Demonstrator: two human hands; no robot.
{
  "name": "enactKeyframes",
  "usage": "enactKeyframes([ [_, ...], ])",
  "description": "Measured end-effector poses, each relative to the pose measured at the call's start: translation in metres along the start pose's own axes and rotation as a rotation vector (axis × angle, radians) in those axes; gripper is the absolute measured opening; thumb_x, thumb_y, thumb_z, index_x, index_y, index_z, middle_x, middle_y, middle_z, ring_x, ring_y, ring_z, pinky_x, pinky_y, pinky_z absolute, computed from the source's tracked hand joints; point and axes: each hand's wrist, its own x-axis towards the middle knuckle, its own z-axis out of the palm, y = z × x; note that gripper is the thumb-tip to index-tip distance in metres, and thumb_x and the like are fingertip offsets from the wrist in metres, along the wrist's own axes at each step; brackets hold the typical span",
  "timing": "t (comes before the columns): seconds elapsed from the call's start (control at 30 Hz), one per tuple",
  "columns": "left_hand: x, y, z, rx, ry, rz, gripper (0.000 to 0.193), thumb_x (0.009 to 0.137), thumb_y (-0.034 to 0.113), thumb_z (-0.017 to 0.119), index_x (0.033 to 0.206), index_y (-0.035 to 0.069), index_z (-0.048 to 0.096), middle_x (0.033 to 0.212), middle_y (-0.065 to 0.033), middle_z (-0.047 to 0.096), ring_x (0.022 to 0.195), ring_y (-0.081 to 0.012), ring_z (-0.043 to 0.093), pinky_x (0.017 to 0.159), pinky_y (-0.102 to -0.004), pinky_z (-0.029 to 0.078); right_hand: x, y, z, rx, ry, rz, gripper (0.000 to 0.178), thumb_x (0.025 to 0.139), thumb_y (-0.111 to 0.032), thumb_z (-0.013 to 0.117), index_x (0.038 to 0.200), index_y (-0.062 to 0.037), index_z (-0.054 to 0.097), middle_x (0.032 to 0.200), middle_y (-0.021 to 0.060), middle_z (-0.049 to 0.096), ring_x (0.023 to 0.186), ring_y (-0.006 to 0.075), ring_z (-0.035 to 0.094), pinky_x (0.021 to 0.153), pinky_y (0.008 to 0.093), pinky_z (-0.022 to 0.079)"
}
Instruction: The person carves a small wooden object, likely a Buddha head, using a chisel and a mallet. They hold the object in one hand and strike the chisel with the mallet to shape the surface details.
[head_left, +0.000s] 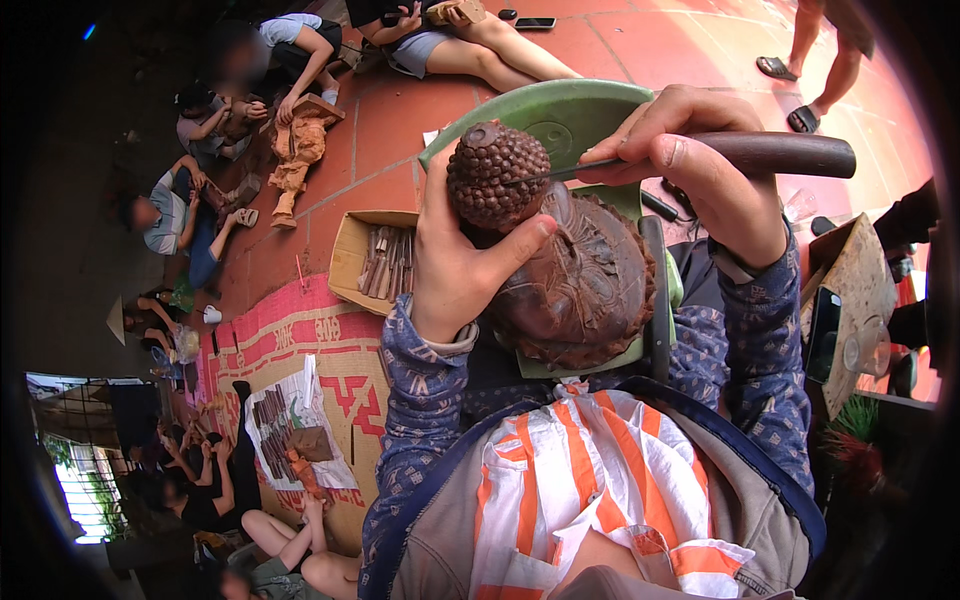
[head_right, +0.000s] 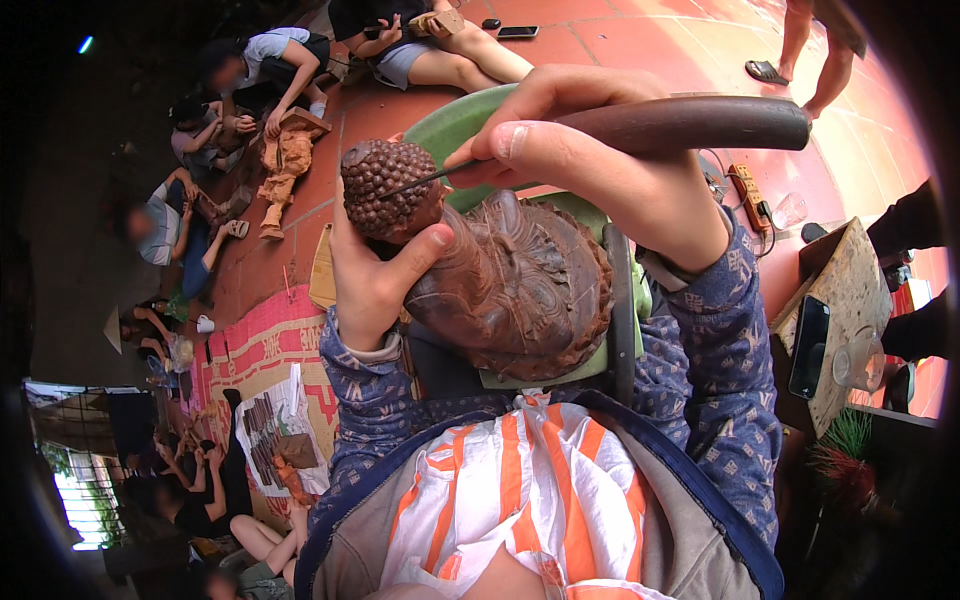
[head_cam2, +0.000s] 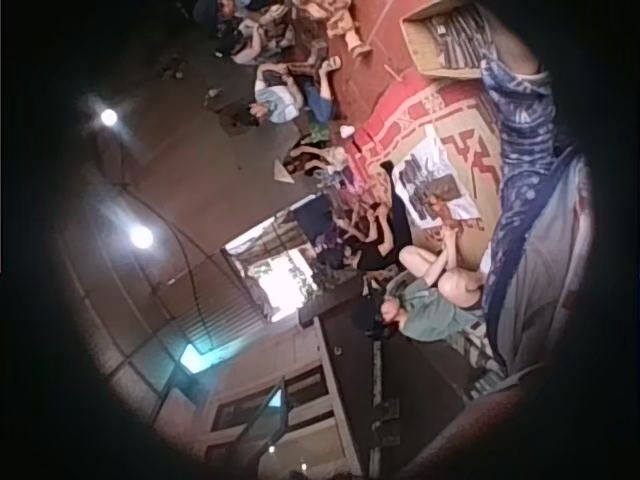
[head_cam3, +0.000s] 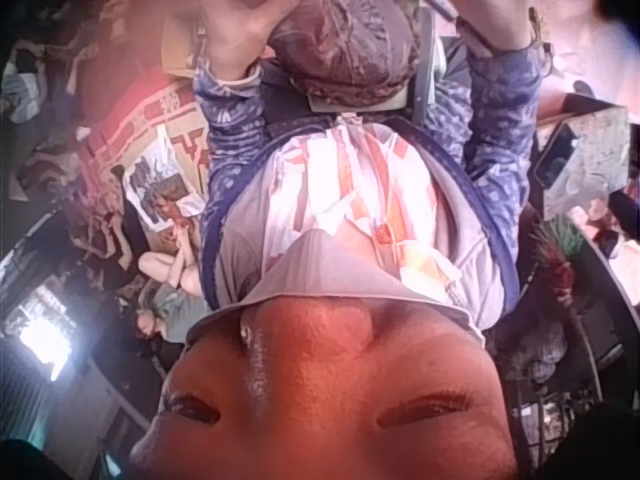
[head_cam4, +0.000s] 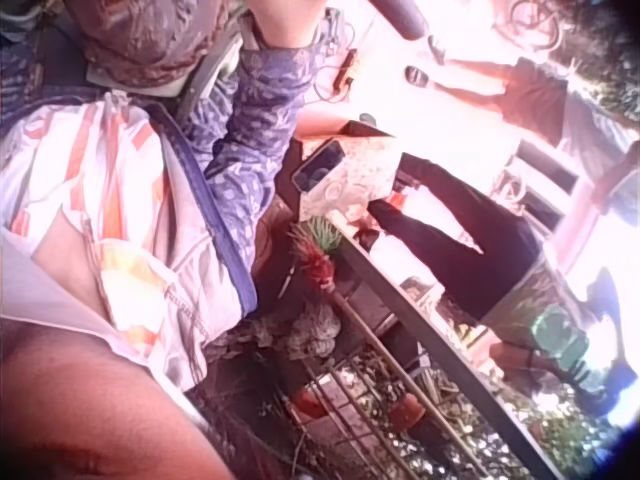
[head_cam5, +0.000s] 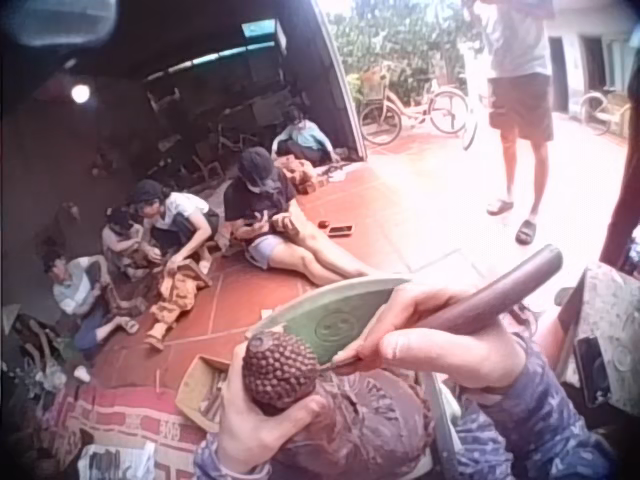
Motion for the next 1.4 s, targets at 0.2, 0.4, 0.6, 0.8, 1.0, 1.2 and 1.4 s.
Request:
enactKeyframes([
  [0.2,0.0,-0.001,0.001,0.012,0.006,0.019,0.07,0.072,0.013,0.081,0.128,0.002,0.041,0.113,-0.0139,0.057,0.104,-0.0211,0.059,0.092,-0.0343,0.046,0.001,0.004,-0.023,0.209,-0.263,0.071,0.027,0.091,-0.021,0.055,0.088,0.0053,0.059,0.09,0.0218,0.067,0.088,0.0299,0.069,0.076,0.0401,0.058],
  [0.4,-0.001,0.0,-0.001,-0.025,-0.014,0.011,0.071,0.073,0.012,0.08,0.13,0.002,0.038,0.113,-0.0135,0.059,0.103,-0.0198,0.06,0.091,-0.0324,0.047,-0.014,0.003,-0.001,0.07,-0.046,-0.081,0.04,0.096,-0.032,0.048,0.095,0.0064,0.059,0.093,0.0245,0.064,0.084,0.0306,0.068,0.077,0.038,0.057],
  [0.6,0.003,0.002,-0.001,-0.053,-0.029,0.045,0.077,0.072,0.015,0.082,0.133,0.003,0.037,0.115,-0.0139,0.058,0.104,-0.0215,0.06,0.093,-0.0345,0.046,-0.034,0.008,0.005,0.034,-0.046,-0.216,0.038,0.092,-0.03,0.056,0.095,0.0065,0.065,0.102,0.0281,0.065,0.092,0.0299,0.066,0.085,0.0377,0.051],
  [0.8,0.013,0.012,-0.004,0.104,-0.038,0.142,0.083,0.069,0.015,0.085,0.135,0.0,0.037,0.114,-0.0086,0.057,0.101,-0.0136,0.058,0.09,-0.0278,0.048,-0.032,0.026,0.005,0.143,-0.06,-0.223,0.031,0.093,-0.029,0.057,0.085,0.0002,0.053,0.107,0.0318,0.062,0.104,0.0356,0.061,0.096,0.0434,0.044],
  [1.0,0.014,0.005,0.004,-0.004,0.014,0.118,0.07,0.07,0.017,0.084,0.126,0.004,0.044,0.107,-0.0107,0.061,0.099,-0.0196,0.062,0.087,-0.0324,0.049,-0.009,0.046,0.005,0.312,-0.174,-0.31,0.027,0.096,-0.027,0.052,0.082,-0.0032,0.048,0.114,0.032,0.059,0.117,0.0404,0.054,0.104,0.0547,0.036],
  [1.2,0.013,0.007,0.006,0.003,0.02,0.102,0.064,0.071,0.015,0.082,0.121,0.004,0.045,0.107,-0.0113,0.062,0.096,-0.0188,0.063,0.084,-0.0323,0.05,-0.019,0.046,0.011,0.224,-0.081,-0.279,0.034,0.1,-0.03,0.044,0.083,-0.0009,0.051,0.113,0.0315,0.06,0.121,0.043,0.051,0.104,0.055,0.035],
  [1.4,0.011,0.004,0.006,-0.026,0.033,0.123,0.062,0.073,0.013,0.081,0.122,0.003,0.044,0.106,-0.0112,0.062,0.096,-0.019,0.064,0.084,-0.032,0.051,-0.025,0.043,0.027,0.111,0.033,-0.338,0.043,0.1,-0.035,0.043,0.08,0.0012,0.052,0.105,0.0308,0.063,0.116,0.0412,0.055,0.104,0.053,0.036],
])
